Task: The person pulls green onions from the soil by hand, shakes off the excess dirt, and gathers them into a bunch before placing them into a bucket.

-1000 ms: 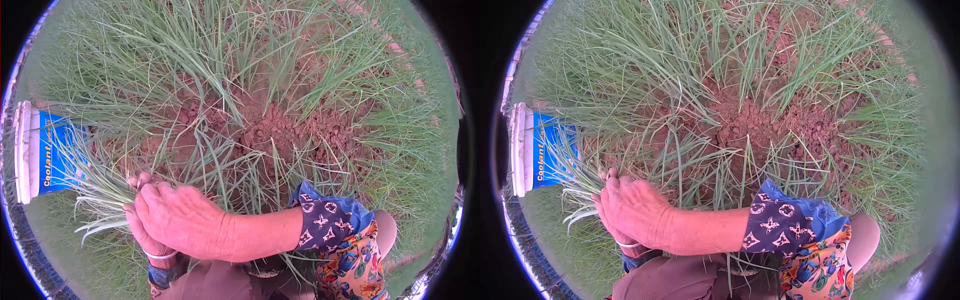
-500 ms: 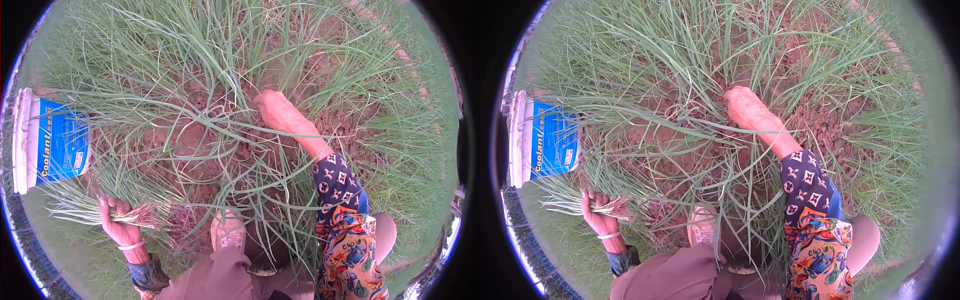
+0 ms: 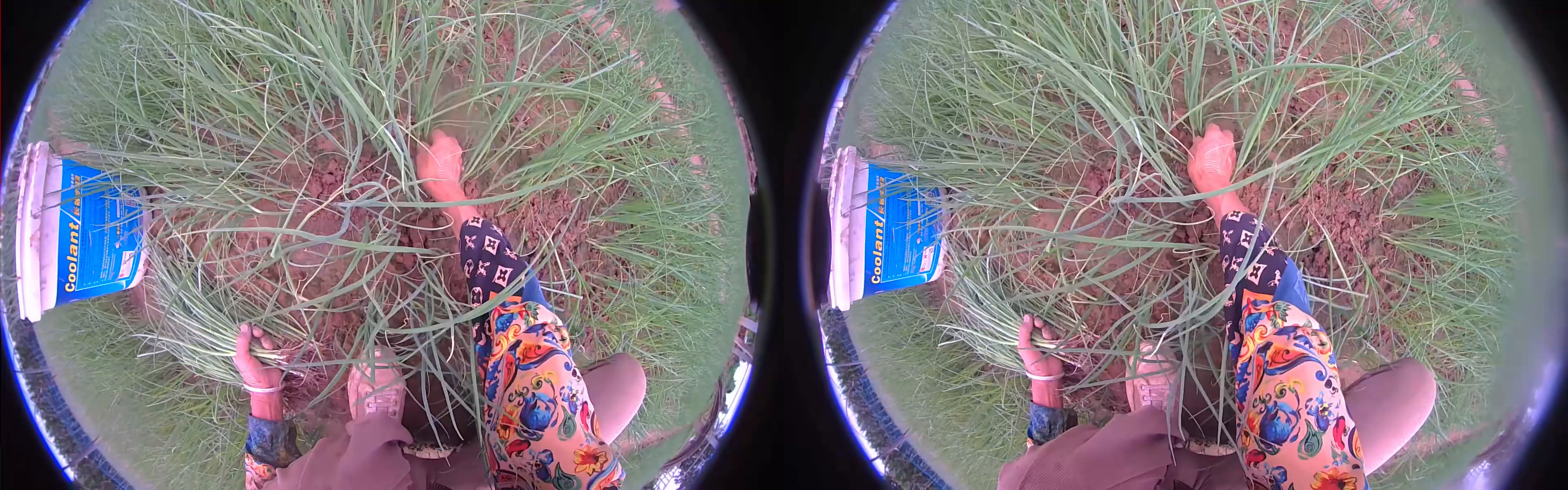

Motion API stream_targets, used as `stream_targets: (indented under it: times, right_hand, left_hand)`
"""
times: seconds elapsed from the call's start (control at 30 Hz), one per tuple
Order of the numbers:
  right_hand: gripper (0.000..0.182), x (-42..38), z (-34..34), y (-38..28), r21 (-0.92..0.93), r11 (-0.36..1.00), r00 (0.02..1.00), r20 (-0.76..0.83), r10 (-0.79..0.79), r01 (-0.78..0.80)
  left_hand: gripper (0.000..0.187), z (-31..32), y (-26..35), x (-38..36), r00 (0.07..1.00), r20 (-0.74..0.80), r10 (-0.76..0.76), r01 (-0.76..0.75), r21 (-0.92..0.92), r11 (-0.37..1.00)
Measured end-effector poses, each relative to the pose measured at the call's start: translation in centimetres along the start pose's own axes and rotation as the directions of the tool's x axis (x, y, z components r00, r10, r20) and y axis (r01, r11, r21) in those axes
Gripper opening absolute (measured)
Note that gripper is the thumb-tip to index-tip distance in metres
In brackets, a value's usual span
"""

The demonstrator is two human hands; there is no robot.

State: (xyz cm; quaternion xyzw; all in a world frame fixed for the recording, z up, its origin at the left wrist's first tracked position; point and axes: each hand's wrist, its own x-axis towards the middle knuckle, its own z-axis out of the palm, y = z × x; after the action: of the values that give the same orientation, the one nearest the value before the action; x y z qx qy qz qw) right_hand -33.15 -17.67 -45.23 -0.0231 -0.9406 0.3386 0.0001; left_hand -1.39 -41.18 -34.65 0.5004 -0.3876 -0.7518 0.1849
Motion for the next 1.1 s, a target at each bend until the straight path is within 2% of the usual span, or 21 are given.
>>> stream_targets:
  times: [0.07,0.17,0.2,0.3,0.37,0.43,0.47,0.57,0.6,0.7,0.73,0.83,0.97,1.1]
  right_hand:
    - [0.014,-0.3,0.2,0.4,0.029,0.999,0.998,-0.041,-0.043,0.044]
    - [0.011,-1.3,-1.7,-0.4,0.125,0.963,0.969,-0.087,-0.231,0.241]
    - [0.009,-2.3,-2.6,-1.3,0.133,0.947,0.956,-0.053,-0.287,0.292]
    - [0.01,-4.0,-3.1,-1.4,0.19,0.958,0.976,-0.016,-0.217,0.216]
    - [0.012,-3.1,-1.9,-0.9,0.272,0.955,0.992,0.081,0.1,-0.118]
    - [0.016,-2.6,-2.4,-0.5,0.076,0.995,0.997,0.029,0.066,-0.068]
    - [0.022,-2.2,-1.7,-0.1,0.199,0.977,0.997,-0.009,0.082,-0.079]
    - [0.025,-0.8,-0.9,-0.5,0.252,0.96,0.99,-0.035,0.134,-0.121]
    - [0.026,-0.4,-0.7,-0.6,0.293,0.946,0.99,0.022,0.142,-0.142]
    - [0.024,-1.0,-1.0,-1.2,0.167,0.983,0.992,0.113,0.051,-0.069]
    - [0.022,-1.4,-0.8,-0.9,0.107,0.986,0.99,0.035,-0.136,0.132]
    - [0.02,-2.2,-0.6,0.0,0.049,0.969,0.965,0.085,-0.247,0.244]
    - [0.015,-1.8,-0.4,0.1,0.041,0.958,0.956,0.061,-0.285,0.283]
    - [0.019,-0.2,0.8,-0.3,0.096,0.995,1.0,0.0,0.006,-0.006]
  left_hand:
    - [0.009,-0.8,0.0,0.0,0.998,0.003,-0.058,0.058,-0.005,0.998]
    - [0.009,-0.1,-0.2,0.0,0.998,-0.016,0.055,-0.054,0.052,0.997]
    - [0.009,-0.1,-0.3,0.0,0.999,-0.018,0.035,-0.035,0.022,0.999]
    - [0.009,-0.6,-0.6,0.5,0.999,0.0,0.051,-0.051,0.046,0.998]
    - [0.016,-1.1,-1.0,0.8,0.999,-0.037,0.028,-0.025,0.102,0.995]
    - [0.016,-1.1,-0.9,0.8,1.0,-0.026,0.001,0.002,0.094,0.996]
    - [0.013,-1.0,-0.9,0.8,1.0,-0.002,0.001,0.0,0.063,0.998]
    - [0.008,-0.9,-0.7,0.5,0.999,0.044,0.011,-0.011,0.014,1.0]
    - [0.008,-1.1,-0.8,0.6,0.999,0.051,0.012,-0.014,0.029,0.999]
    - [0.01,-0.2,-0.8,0.3,0.999,0.019,0.036,-0.037,0.047,0.998]
    - [0.012,0.0,-0.8,0.3,0.999,0.008,0.044,-0.045,0.057,0.997]
    - [0.013,-0.3,-1.0,0.4,1.0,0.015,0.014,-0.015,0.052,0.999]
    - [0.011,-0.8,-0.9,0.6,0.998,0.059,-0.007,0.003,0.071,0.997]
    - [0.01,0.2,-0.8,0.2,1.0,-0.009,0.023,-0.022,0.038,0.999]
